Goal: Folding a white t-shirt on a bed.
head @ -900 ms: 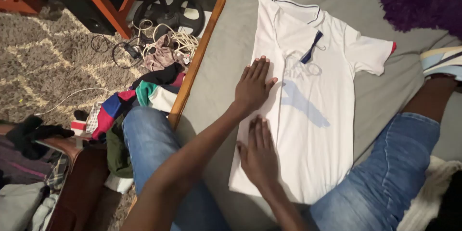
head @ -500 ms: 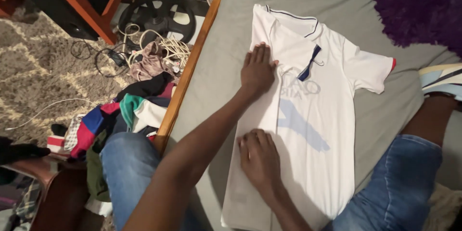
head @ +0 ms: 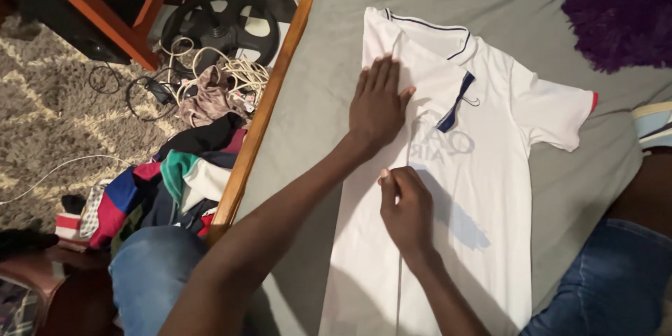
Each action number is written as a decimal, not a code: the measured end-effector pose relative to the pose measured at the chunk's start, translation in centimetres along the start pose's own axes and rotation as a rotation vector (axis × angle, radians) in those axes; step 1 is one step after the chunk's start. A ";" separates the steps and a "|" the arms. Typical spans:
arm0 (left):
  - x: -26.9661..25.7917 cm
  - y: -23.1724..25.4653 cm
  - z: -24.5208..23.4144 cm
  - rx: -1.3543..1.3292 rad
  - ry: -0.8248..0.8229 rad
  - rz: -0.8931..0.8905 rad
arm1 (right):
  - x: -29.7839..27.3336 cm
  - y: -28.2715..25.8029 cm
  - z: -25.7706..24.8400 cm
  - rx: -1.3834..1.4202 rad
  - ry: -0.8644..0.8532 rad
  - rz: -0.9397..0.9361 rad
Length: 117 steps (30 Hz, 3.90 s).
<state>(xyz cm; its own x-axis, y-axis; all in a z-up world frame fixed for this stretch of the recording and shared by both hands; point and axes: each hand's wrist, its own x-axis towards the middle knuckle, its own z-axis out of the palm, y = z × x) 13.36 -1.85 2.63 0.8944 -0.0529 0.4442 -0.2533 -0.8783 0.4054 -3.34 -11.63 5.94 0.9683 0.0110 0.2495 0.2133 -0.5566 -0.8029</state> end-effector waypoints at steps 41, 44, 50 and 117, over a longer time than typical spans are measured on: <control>6.8 -1.6 6.7 -0.035 0.064 -0.163 | -1.5 1.0 1.9 -0.188 -0.499 -0.446; 7.2 -2.8 6.7 0.078 -0.045 -0.196 | -1.3 0.4 1.7 -0.184 -0.499 -0.398; 8.6 -3.8 7.5 0.127 -0.078 -0.178 | -1.4 0.2 1.7 -0.174 -0.465 -0.437; 11.3 -13.4 3.3 -0.139 0.015 0.129 | 12.0 3.5 8.2 -0.633 -0.100 -0.345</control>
<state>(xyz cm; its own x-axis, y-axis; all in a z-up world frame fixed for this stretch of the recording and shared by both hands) 28.12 7.78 -0.46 0.8461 -0.1528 0.5106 -0.4146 -0.7908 0.4503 10.11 -6.59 1.69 0.8730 0.3318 0.3574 0.4221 -0.8811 -0.2131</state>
